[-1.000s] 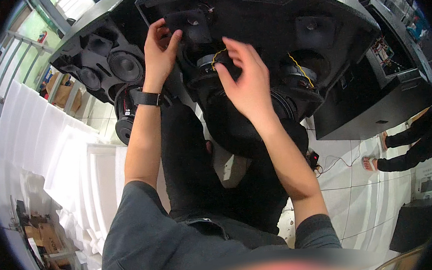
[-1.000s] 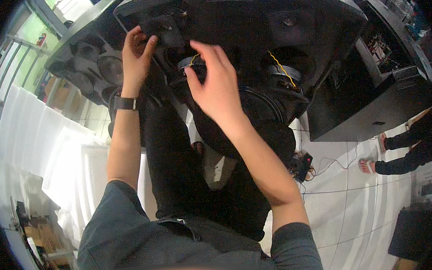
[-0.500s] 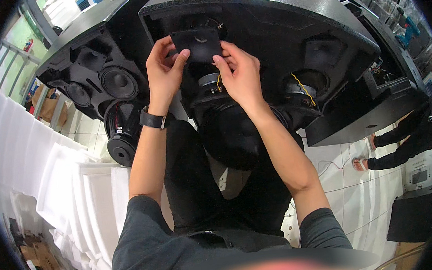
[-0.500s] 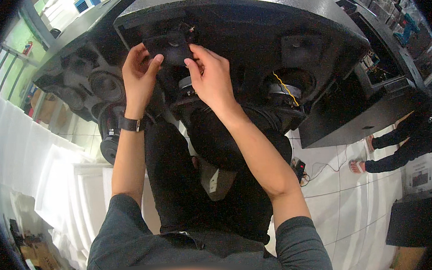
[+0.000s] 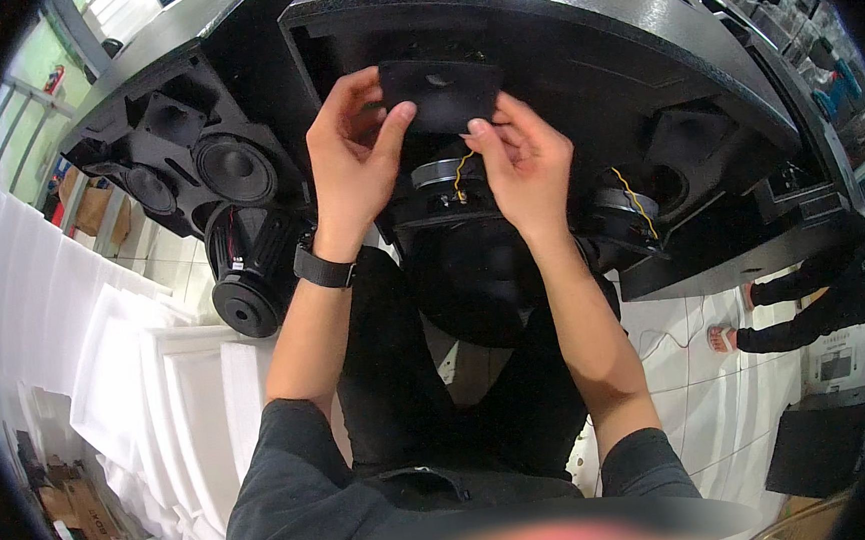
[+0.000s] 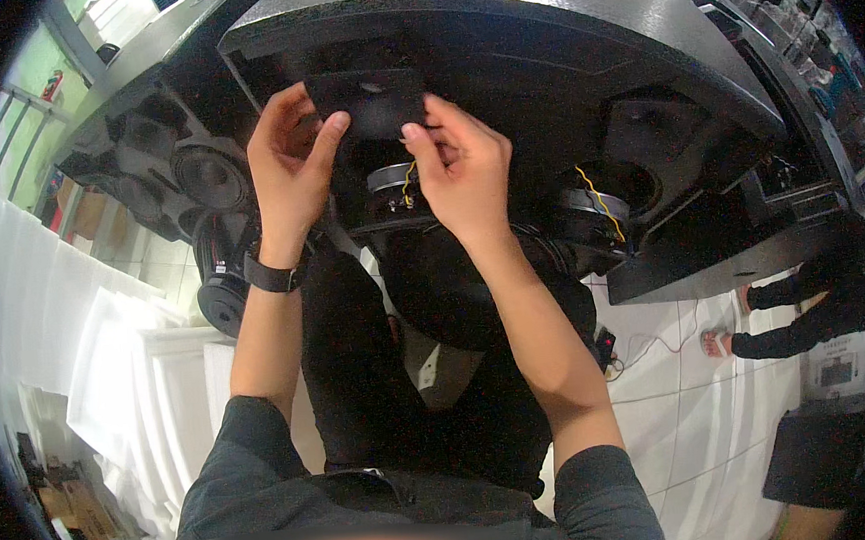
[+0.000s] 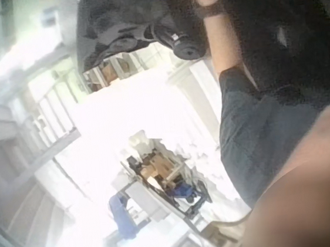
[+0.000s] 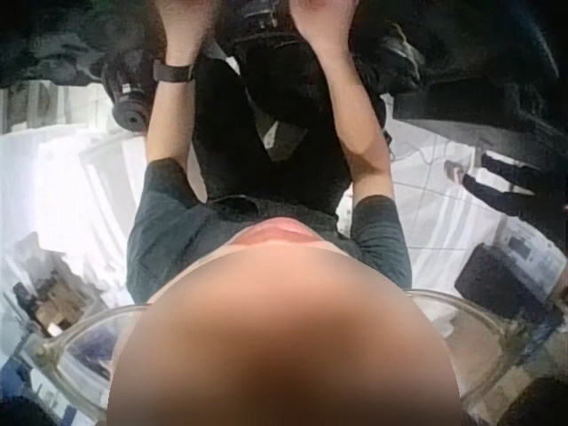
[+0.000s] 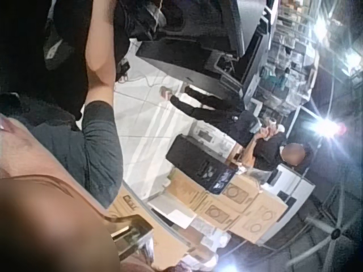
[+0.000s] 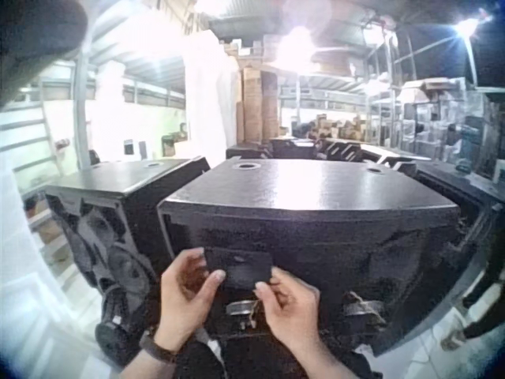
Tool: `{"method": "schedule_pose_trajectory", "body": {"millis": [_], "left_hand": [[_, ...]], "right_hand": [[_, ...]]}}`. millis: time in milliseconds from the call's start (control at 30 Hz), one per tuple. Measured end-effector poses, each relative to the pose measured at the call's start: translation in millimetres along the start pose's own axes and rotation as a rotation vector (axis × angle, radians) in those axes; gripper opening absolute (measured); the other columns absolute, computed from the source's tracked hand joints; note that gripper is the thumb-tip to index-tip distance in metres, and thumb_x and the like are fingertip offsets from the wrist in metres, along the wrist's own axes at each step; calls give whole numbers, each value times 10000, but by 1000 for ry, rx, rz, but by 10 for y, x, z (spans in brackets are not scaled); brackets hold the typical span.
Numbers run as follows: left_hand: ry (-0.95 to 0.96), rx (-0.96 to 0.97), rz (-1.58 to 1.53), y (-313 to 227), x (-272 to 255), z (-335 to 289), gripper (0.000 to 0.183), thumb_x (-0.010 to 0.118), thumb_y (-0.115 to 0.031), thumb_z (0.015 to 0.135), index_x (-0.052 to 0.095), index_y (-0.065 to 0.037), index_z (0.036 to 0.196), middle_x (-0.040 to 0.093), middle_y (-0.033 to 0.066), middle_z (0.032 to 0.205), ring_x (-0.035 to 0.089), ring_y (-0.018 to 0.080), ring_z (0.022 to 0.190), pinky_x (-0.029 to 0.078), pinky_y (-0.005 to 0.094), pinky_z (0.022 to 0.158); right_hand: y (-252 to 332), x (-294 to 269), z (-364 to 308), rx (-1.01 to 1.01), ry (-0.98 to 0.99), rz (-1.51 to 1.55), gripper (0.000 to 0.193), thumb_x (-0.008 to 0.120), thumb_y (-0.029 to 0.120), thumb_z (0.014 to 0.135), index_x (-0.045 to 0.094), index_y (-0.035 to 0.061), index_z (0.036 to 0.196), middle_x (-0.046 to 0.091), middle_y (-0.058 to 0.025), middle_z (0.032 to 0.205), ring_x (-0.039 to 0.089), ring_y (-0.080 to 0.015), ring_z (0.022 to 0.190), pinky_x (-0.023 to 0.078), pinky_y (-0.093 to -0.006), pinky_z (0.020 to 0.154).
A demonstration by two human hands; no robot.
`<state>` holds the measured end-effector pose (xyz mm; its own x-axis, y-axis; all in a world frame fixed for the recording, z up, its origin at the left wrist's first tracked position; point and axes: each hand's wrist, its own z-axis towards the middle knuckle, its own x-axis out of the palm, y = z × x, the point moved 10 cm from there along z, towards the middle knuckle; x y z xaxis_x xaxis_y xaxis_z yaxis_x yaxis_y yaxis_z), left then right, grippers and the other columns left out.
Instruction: The person solders wires to speaker terminals using a soldering iron and solder wire. They then place a foam pad over the speaker and reposition the speaker within the enclosure.
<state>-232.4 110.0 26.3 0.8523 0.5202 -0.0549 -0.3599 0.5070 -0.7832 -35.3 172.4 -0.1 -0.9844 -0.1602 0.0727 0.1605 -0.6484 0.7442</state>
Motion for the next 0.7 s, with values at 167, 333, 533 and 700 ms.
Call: {"method": "schedule_pose_trajectory", "body": {"millis": [167,333,533,700], "left_hand": [[-23,34,42,-116,-7,-19,383,780,-71,882,636,-18,1233,703,90,1070,664,110,910,544,232,761],[7,-28,80,-113,0,-100,394,763,-27,890,595,13,1245,701,77,1085,651,111,929,521,247,821],[-16,-6,87,-166,1,-123,335,762,-37,885,638,1,1194,706,91,1029,677,113,883,560,243,766],[-8,33,40,-202,38,-142,323,747,-13,888,628,5,1188,705,93,1024,666,99,863,554,239,765]], "right_hand": [[-31,-4,-45,75,43,26,315,682,-26,929,621,-101,1228,712,-155,1029,730,-171,864,594,-264,721],[-51,-19,-116,79,57,27,307,702,-3,923,636,-95,1209,724,-144,990,736,-155,834,573,-241,683],[-132,-51,-114,88,63,39,303,707,4,925,637,-95,1202,720,-144,999,736,-164,851,575,-241,688],[-96,-64,-108,75,70,49,296,711,-7,917,642,-88,1194,714,-135,980,733,-159,839,579,-244,682]]}}
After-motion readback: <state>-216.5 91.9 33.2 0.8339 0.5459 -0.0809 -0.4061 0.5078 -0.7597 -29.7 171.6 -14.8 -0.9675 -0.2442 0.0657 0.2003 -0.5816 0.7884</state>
